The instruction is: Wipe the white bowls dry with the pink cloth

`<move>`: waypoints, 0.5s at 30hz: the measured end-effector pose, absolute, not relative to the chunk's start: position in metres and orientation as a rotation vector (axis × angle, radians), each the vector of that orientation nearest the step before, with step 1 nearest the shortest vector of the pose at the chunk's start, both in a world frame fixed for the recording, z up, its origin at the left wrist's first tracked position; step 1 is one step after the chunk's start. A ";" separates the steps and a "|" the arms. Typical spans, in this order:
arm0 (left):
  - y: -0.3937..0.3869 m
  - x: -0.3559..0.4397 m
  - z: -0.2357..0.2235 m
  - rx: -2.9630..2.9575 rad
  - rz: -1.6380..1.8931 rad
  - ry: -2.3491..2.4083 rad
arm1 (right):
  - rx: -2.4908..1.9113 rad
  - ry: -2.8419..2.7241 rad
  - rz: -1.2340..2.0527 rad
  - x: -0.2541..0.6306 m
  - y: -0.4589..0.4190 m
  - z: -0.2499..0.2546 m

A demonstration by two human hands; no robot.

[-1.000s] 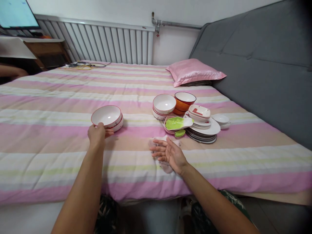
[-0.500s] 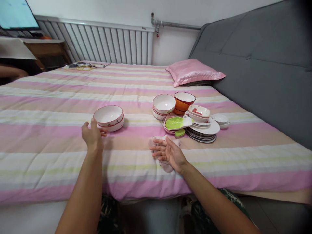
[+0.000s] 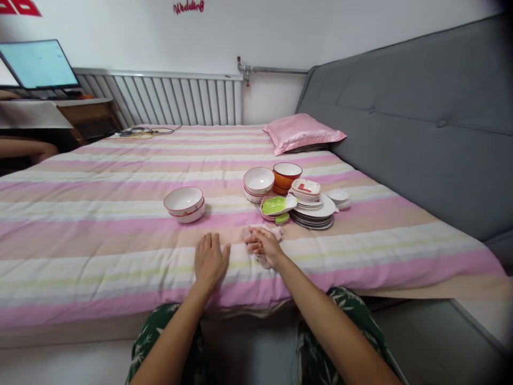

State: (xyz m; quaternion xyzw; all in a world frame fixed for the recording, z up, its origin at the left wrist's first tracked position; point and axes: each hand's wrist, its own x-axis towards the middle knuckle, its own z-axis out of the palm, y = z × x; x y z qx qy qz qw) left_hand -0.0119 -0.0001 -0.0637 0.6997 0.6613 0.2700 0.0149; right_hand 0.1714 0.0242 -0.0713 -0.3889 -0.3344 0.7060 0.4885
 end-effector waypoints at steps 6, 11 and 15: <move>-0.018 -0.017 -0.083 2.513 0.685 2.125 | -1.077 -0.799 1.651 0.168 0.026 -0.067; -0.019 -0.017 -0.083 2.539 0.806 2.129 | -1.157 -0.795 1.654 0.165 0.027 -0.065; -0.018 -0.018 -0.083 2.540 0.870 2.130 | -1.174 -0.795 1.669 0.163 0.029 -0.065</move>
